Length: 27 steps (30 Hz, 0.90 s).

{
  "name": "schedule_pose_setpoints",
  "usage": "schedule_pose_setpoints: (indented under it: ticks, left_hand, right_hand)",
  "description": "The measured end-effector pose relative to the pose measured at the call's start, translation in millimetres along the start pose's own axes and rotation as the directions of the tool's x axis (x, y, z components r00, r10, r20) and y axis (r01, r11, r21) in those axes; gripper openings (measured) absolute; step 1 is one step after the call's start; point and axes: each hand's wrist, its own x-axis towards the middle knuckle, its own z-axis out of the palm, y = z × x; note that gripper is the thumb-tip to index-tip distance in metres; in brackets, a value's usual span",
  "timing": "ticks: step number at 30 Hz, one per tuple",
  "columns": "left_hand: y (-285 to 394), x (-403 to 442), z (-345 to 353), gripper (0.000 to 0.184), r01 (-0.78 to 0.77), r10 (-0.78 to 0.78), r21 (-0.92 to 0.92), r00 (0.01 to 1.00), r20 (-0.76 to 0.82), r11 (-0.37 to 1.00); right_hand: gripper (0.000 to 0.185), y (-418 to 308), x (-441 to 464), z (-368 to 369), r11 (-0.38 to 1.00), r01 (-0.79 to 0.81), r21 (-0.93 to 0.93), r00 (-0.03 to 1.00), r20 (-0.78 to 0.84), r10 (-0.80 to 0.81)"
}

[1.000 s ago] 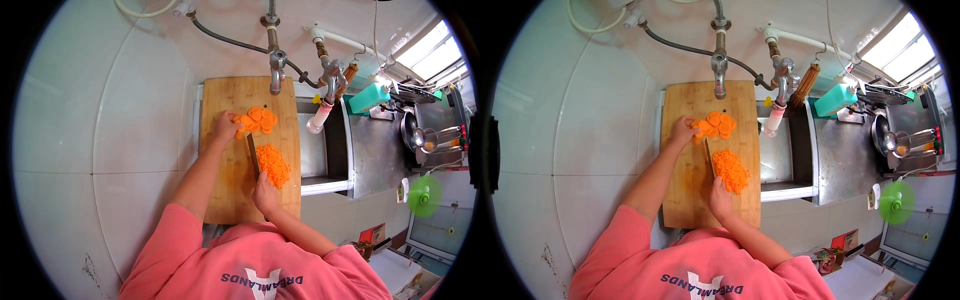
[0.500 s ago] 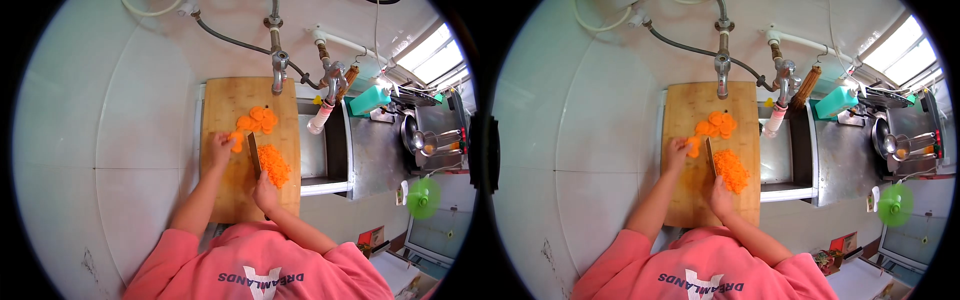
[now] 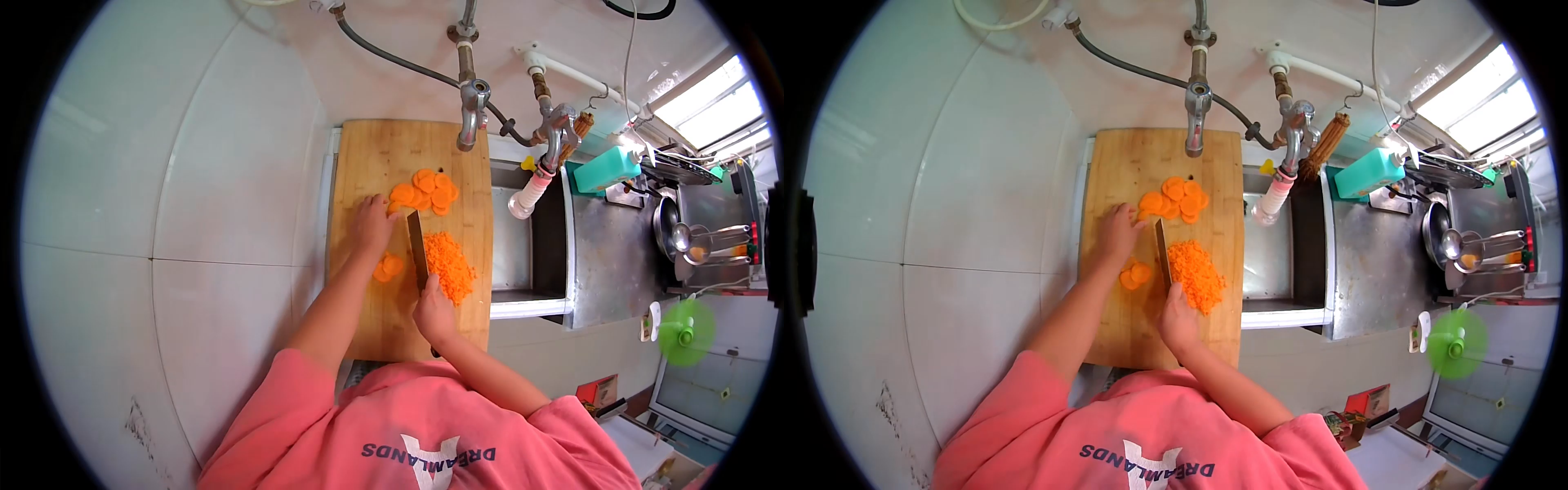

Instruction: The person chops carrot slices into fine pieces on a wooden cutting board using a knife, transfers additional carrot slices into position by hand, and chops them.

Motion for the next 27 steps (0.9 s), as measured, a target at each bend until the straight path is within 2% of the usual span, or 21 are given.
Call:
schedule_pose_setpoints:
  ticks: [4, 6, 7, 9, 10, 12, 13, 15, 19, 21, 27]
  left_hand:
    - [-1.8, 7.9, 16.7, 0.022, 0.014, -0.014, 0.065, 1.0, 0.001, 0.998]
    - [-7.6, 9.6, 19.1, 0.027, 0.104, -0.095, -0.123, 0.992, 0.079, 0.987]
    - [-9.1, 8.0, 12.5, 0.027, 0.104, -0.095, -0.121, 0.992, 0.08, 0.987]
    - [-14.3, 0.6, -6.1, 0.029, 0.229, -0.193, -0.244, 0.968, 0.161, 0.942]
    - [-27.4, -5.5, -7.9, 0.029, 0.229, -0.193, -0.244, 0.968, 0.162, 0.942]
    - [-51.8, -30.2, -11.1, 0.032, 0.29, -0.136, -0.357, 0.907, 0.399, 0.888]
    - [-43.9, -45.1, -20.3, 0.032, 0.295, -0.141, -0.356, 0.906, 0.4, 0.887]
    - [-25.8, -72.3, -36.2, 0.034, 0.249, -0.139, -0.222, 0.898, 0.417, 0.943]
    - [-18.1, -90.4, -26.6, 0.037, 0.221, -0.142, -0.218, 0.934, 0.329, 0.95]
    - [-13.5, -96.4, -25.4, 0.036, 0.001, 0.014, -0.097, 0.988, 0.152, 0.995]
    - [-12.3, -94.5, -18.4, 0.028, 0.012, -0.003, -0.058, 0.989, 0.147, 0.998]
  right_hand:
    - [0.029, -0.8, 0.0, 0.5, 1.0, -0.003, -0.001, 1.0, -0.014, 0.003]
    - [0.029, -2.4, -1.2, 0.4, 1.0, 0.002, -0.02, 1.0, -0.029, -0.003]
    - [0.029, -3.5, -1.2, 0.0, 1.0, 0.001, -0.017, 1.0, -0.028, -0.002]
    - [0.028, -5.3, -1.2, -0.7, 0.999, -0.014, -0.029, 1.0, -0.019, 0.013]
    - [0.028, -4.7, -0.4, -0.5, 1.0, -0.014, -0.028, 1.0, -0.018, 0.014]
    - [0.027, -1.4, -1.1, 1.7, 0.999, 0.026, -0.017, 0.999, -0.045, -0.027]
    - [0.027, -0.2, -0.5, 3.3, 0.999, 0.027, -0.018, 0.999, -0.04, -0.028]
    - [0.031, 0.0, 1.0, 5.8, 0.998, -0.012, -0.054, 1.0, -0.014, 0.012]
    - [0.03, 0.5, 0.7, 4.1, 0.996, 0.032, -0.083, 0.999, -0.033, -0.035]
    - [0.03, -0.3, -0.1, 5.0, 0.996, 0.042, -0.077, 0.998, -0.033, -0.045]
    - [0.03, -0.9, 1.0, 2.5, 0.998, 0.014, -0.056, 1.0, 0.001, -0.014]
